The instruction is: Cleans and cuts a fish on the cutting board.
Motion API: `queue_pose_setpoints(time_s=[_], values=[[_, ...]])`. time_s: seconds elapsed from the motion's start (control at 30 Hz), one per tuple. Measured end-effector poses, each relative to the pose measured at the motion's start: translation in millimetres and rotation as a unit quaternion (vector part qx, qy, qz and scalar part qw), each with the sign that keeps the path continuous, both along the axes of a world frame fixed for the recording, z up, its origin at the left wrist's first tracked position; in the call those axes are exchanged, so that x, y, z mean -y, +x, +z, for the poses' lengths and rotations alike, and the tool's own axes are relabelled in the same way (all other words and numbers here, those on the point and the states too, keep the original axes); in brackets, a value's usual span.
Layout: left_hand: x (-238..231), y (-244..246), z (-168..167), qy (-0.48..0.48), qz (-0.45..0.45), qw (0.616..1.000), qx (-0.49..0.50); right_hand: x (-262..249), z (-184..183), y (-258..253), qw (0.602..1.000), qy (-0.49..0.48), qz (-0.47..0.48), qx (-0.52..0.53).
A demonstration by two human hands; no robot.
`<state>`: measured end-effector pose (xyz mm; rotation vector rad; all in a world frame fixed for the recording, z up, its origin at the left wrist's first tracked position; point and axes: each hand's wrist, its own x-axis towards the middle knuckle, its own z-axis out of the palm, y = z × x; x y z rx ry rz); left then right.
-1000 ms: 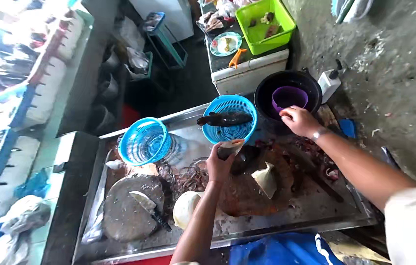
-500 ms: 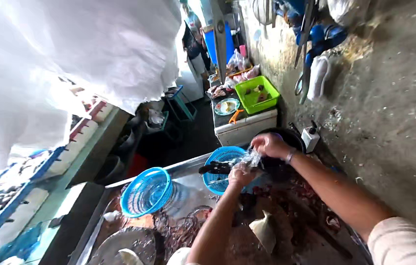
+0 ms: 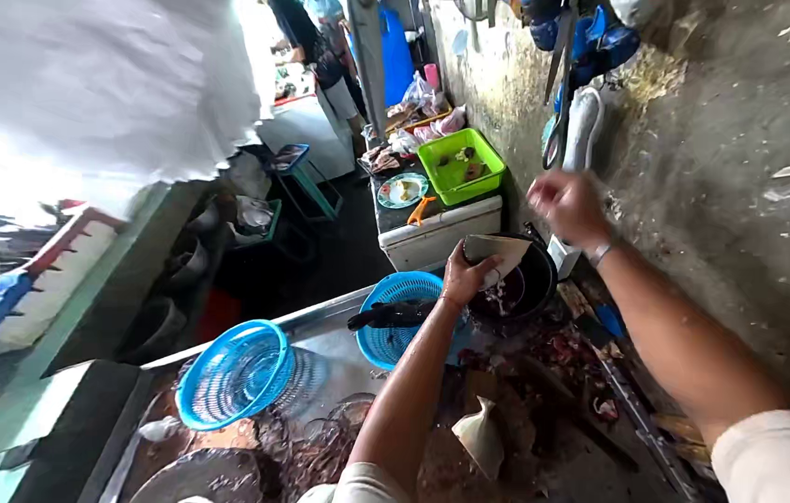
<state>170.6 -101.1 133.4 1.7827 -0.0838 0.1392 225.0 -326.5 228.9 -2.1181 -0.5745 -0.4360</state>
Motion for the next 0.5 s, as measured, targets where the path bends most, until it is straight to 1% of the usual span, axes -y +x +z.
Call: queue_pose_setpoints(time_s=[0.03, 0.07, 0.1, 0.13, 0.17, 0.2, 0.23, 0.27, 0.3, 0.33, 0.37, 0.4, 0.5], values=[[7, 9, -4, 0.047, 0.005, 0.999, 0.017, -3, -26, 0, 0.995, -0.089, 0.015, -0.049], [16, 13, -6, 0.109, 0.023, 0.993, 0.029, -5, -47, 2, 0.984, -0.146, 0.021, -0.104], [26, 15, -5, 0.174, 0.046, 0.983, 0.043, -6, -58, 3, 0.969, -0.170, 0.015, -0.176], [36, 17, -6, 0.225, 0.065, 0.971, 0.057, -6, -61, 5, 0.952, -0.170, 0.006, -0.256], [45, 20, -9, 0.254, 0.080, 0.961, 0.073, -4, -59, 7, 0.931, -0.142, 0.010, -0.335], [53, 26, -14, 0.269, 0.095, 0.954, 0.087, 0, -58, 10, 0.908, -0.085, 0.025, -0.410], [59, 33, -20, 0.276, 0.102, 0.950, 0.103, 6, -63, 15, 0.876, 0.000, 0.054, -0.479], [64, 40, -27, 0.276, 0.101, 0.948, 0.125, 12, -68, 22, 0.830, 0.084, 0.094, -0.544], [67, 45, -33, 0.274, 0.091, 0.945, 0.153, 16, -72, 28, 0.784, 0.137, 0.127, -0.592], [68, 50, -37, 0.270, 0.073, 0.944, 0.175, 17, -76, 33, 0.756, 0.165, 0.129, -0.620], [68, 54, -42, 0.267, 0.058, 0.941, 0.198, 14, -79, 37, 0.741, 0.175, 0.117, -0.637], [67, 59, -49, 0.263, 0.048, 0.937, 0.223, 10, -84, 38, 0.737, 0.181, 0.108, -0.642], [62, 66, -66, 0.259, 0.049, 0.925, 0.272, 9, -94, 39, 0.743, 0.218, 0.110, -0.623]])
